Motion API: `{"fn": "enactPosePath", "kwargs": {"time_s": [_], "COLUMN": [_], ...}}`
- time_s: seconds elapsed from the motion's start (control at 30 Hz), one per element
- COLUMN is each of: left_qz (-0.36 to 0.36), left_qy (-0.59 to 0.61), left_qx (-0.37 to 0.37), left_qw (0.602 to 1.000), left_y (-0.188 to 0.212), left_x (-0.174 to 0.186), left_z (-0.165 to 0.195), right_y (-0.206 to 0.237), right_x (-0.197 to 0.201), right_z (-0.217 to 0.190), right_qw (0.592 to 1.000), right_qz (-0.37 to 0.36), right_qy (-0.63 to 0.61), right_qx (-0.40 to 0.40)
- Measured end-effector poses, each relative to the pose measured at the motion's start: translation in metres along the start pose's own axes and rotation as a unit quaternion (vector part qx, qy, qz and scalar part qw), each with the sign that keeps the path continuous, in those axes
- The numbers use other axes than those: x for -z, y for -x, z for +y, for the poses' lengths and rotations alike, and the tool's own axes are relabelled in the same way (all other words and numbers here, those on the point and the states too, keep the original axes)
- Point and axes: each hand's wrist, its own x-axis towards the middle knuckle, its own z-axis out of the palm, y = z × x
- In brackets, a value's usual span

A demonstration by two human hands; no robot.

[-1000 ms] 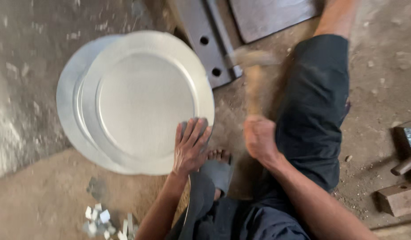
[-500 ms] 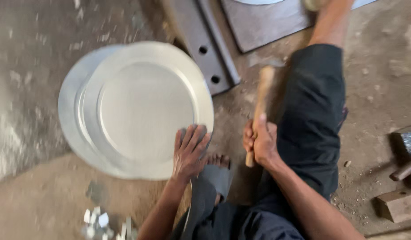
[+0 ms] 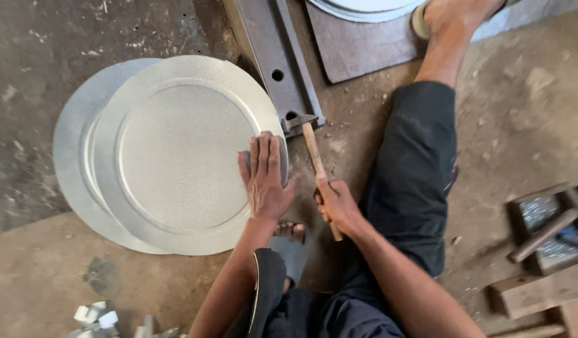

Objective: The person sits on the workshop floor holding a large round aluminum plate steady with one hand while repeatedly striking its rim with a hammer held in the other hand, working around the edge of the disc. Finished plates and metal scraps lie on the dirt floor around the work area.

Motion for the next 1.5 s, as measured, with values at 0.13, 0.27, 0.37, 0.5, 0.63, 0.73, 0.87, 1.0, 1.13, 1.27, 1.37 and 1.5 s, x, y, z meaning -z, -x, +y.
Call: {"fn": "enactPosePath", "kwargs": {"time_s": [0.13, 0.27, 0.37, 0.5, 0.63, 0.73, 0.87, 1.0, 1.13, 1.27, 1.37, 1.5], "left_qz": [-0.012, -0.005, 0.006, 0.017, 0.015, 0.040, 0.020, 0.017, 0.025, 0.005, 0.008, -0.023], "left_qy": [-0.035, -0.015, 0.003, -0.006, -0.018, 0.001, 0.019, 0.016, 0.012, 0.006, 0.007, 0.007], "left_qx": [0.016, 0.014, 0.006, 0.016, 0.024, 0.010, 0.016, 0.006, -0.006, -0.007, -0.007, 0.015], "left_qw": [0.999, 1.000, 1.000, 1.000, 0.999, 0.999, 0.999, 1.000, 1.000, 1.000, 1.000, 1.000], "left_y": [0.006, 0.018, 0.017, 0.015, 0.014, 0.011, 0.014, 0.017, 0.019, 0.020, 0.024, 0.026], "left_x": [0.000, 0.006, 0.003, 0.000, 0.002, 0.005, 0.007, 0.009, 0.013, 0.014, 0.015, 0.019], "left_z": [0.004, 0.001, -0.001, -0.001, 0.001, 0.000, -0.001, -0.001, 0.002, 0.001, 0.000, -0.001], "right_y": [0.030, 0.044, 0.036, 0.034, 0.023, 0.010, 0.013, 0.019, 0.018, 0.027, 0.036, 0.026], "right_x": [0.007, 0.003, -0.001, 0.002, 0.007, 0.013, 0.017, 0.015, 0.012, 0.008, 0.009, 0.010], "right_z": [-0.010, -0.021, -0.026, -0.014, -0.002, 0.000, 0.003, 0.000, -0.003, 0.006, 0.011, 0.006], "right_qw": [0.942, 0.933, 0.903, 0.968, 0.983, 0.994, 0.935, 0.989, 0.955, 0.999, 0.976, 0.956], "right_qz": [0.089, 0.143, 0.105, 0.090, 0.036, 0.030, 0.032, -0.036, 0.017, -0.011, 0.082, 0.097], "right_qy": [0.080, 0.045, 0.277, -0.027, 0.042, -0.094, -0.337, -0.140, -0.287, -0.044, -0.050, 0.014], "right_qx": [0.312, 0.327, 0.310, 0.235, 0.172, 0.040, 0.105, -0.013, 0.066, -0.010, 0.193, 0.275]}}
